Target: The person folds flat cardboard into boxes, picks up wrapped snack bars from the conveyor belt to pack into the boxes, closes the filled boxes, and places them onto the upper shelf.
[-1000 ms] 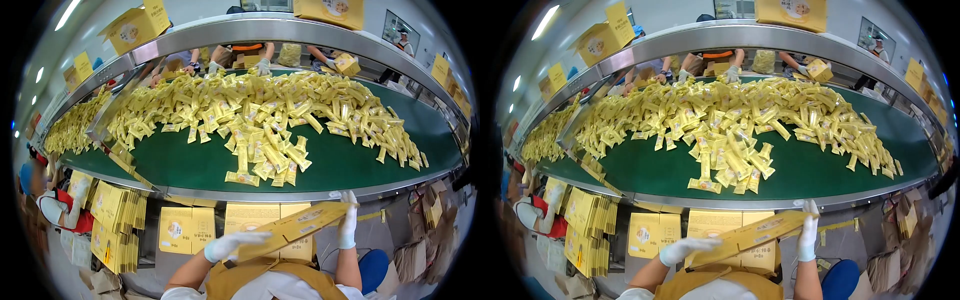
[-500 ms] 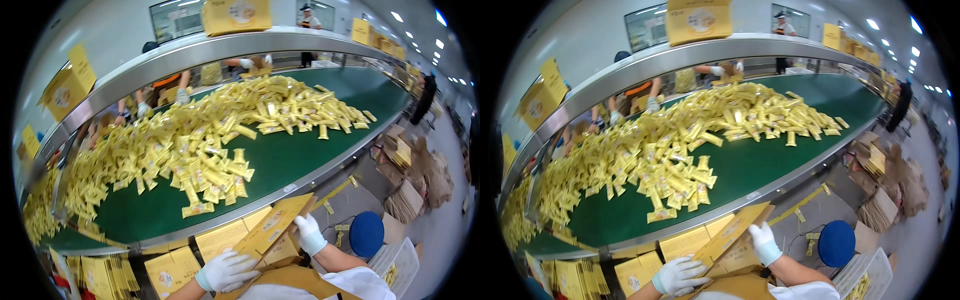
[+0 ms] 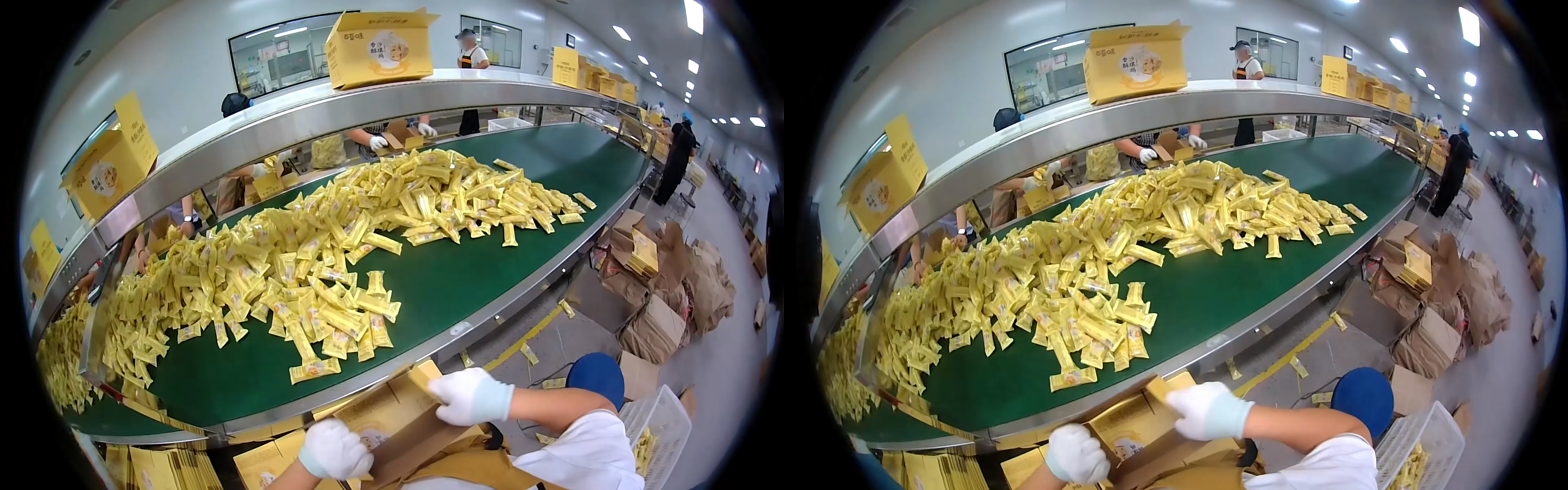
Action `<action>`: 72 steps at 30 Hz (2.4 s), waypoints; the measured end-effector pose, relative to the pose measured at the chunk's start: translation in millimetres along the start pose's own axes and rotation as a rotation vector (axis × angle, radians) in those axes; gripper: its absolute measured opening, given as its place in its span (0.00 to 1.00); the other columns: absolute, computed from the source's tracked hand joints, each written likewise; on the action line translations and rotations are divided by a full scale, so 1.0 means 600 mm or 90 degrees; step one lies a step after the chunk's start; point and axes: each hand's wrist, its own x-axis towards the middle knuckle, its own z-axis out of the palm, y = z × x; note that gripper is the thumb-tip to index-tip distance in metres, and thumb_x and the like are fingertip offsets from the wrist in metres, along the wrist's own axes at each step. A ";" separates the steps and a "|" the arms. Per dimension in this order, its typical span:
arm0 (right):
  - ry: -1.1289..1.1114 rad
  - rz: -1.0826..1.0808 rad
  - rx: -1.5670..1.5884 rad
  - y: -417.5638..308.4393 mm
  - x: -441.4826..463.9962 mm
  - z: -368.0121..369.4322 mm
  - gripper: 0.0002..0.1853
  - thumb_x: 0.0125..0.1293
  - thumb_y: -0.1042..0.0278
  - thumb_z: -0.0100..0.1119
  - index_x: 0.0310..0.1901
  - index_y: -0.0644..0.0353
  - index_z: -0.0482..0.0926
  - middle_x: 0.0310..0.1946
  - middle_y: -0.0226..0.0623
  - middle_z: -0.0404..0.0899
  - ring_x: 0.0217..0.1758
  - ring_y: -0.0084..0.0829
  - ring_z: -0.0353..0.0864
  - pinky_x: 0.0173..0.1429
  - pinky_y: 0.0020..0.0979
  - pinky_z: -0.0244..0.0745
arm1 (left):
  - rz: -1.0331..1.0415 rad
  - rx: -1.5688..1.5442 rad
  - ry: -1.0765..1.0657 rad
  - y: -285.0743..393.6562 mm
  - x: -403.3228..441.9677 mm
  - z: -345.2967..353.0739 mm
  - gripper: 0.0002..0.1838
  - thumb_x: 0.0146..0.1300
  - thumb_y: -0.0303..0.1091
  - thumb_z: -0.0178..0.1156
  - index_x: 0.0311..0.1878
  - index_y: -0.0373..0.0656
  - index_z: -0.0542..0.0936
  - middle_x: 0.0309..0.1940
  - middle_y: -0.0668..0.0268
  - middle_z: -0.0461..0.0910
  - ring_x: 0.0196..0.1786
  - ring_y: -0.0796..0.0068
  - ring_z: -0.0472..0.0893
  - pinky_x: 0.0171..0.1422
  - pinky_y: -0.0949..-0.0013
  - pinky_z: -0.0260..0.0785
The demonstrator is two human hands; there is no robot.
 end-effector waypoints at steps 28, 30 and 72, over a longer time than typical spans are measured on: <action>0.186 0.067 0.471 0.069 0.084 0.133 0.66 0.52 0.49 0.79 0.78 0.71 0.40 0.74 0.65 0.52 0.80 0.57 0.52 0.81 0.44 0.52 | -0.343 0.124 -0.401 -0.011 0.089 0.070 0.59 0.44 0.71 0.66 0.76 0.44 0.63 0.75 0.34 0.53 0.75 0.35 0.55 0.73 0.38 0.49; 0.159 0.033 0.530 0.074 0.076 0.125 0.56 0.62 0.56 0.73 0.78 0.71 0.42 0.75 0.63 0.52 0.80 0.53 0.55 0.81 0.43 0.54 | -0.350 0.103 -0.416 -0.011 0.090 0.070 0.61 0.43 0.71 0.66 0.77 0.43 0.61 0.75 0.33 0.52 0.75 0.35 0.55 0.73 0.40 0.48; 0.135 0.078 0.297 0.035 0.043 0.139 0.47 0.70 0.59 0.53 0.81 0.55 0.34 0.42 0.57 0.80 0.33 0.56 0.81 0.46 0.48 0.79 | -0.839 -0.248 -0.124 -0.029 -0.101 0.093 0.37 0.72 0.54 0.57 0.65 0.24 0.72 0.62 0.35 0.75 0.65 0.41 0.74 0.71 0.55 0.64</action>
